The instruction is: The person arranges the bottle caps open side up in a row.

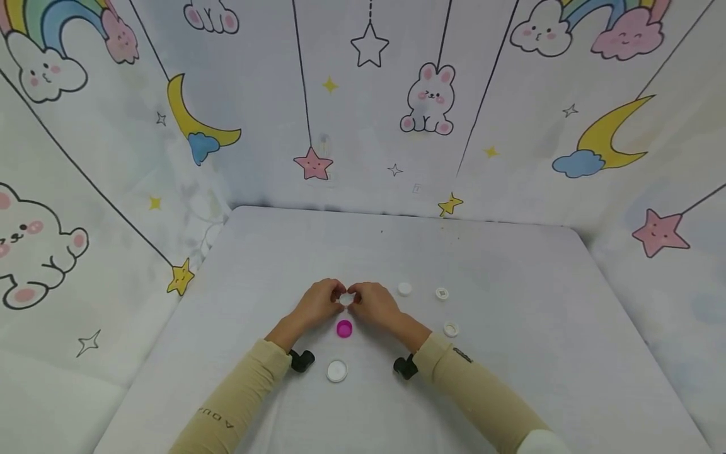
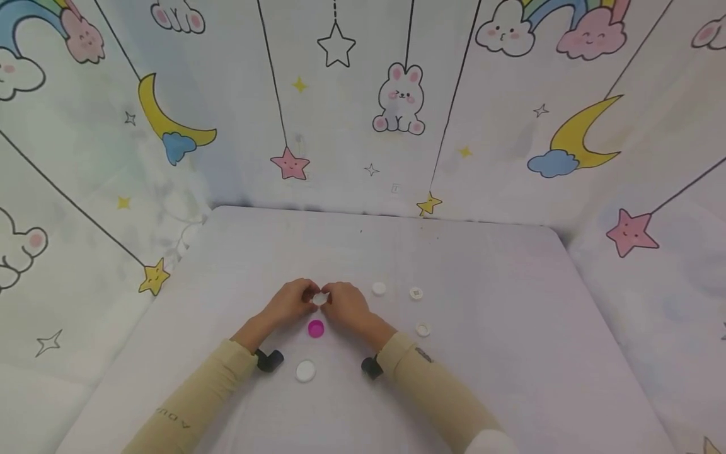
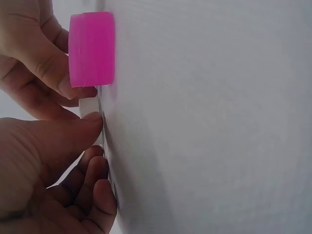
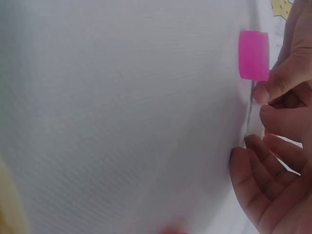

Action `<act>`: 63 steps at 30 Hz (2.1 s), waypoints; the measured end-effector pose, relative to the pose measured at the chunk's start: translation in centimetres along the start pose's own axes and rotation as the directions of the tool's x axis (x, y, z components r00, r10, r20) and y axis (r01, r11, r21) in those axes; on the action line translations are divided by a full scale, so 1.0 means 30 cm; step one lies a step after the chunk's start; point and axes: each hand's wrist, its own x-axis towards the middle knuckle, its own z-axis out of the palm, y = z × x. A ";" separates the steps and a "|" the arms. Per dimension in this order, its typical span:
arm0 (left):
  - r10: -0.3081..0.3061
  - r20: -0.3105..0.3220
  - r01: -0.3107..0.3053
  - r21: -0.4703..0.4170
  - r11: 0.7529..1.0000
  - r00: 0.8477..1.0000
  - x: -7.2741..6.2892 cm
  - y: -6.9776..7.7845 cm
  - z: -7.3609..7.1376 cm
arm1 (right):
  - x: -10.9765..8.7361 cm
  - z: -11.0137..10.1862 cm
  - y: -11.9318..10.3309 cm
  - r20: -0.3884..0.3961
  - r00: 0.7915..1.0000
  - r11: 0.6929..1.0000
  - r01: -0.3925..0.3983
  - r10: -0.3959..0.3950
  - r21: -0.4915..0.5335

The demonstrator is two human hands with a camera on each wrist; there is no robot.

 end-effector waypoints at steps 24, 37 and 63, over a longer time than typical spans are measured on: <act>0.087 0.086 -0.090 0.037 0.995 0.993 0.138 0.217 0.061 | -0.100 -0.234 0.207 -0.147 0.974 0.985 -0.168 0.172 0.044; 0.030 0.167 -0.059 0.169 0.984 0.986 0.239 0.250 0.173 | -0.120 -0.225 0.278 -0.090 0.960 0.964 -0.262 0.264 0.036; 0.043 0.145 -0.079 0.247 0.966 0.988 0.236 0.266 0.224 | -0.114 -0.166 0.277 -0.102 0.976 0.980 -0.195 0.191 -0.031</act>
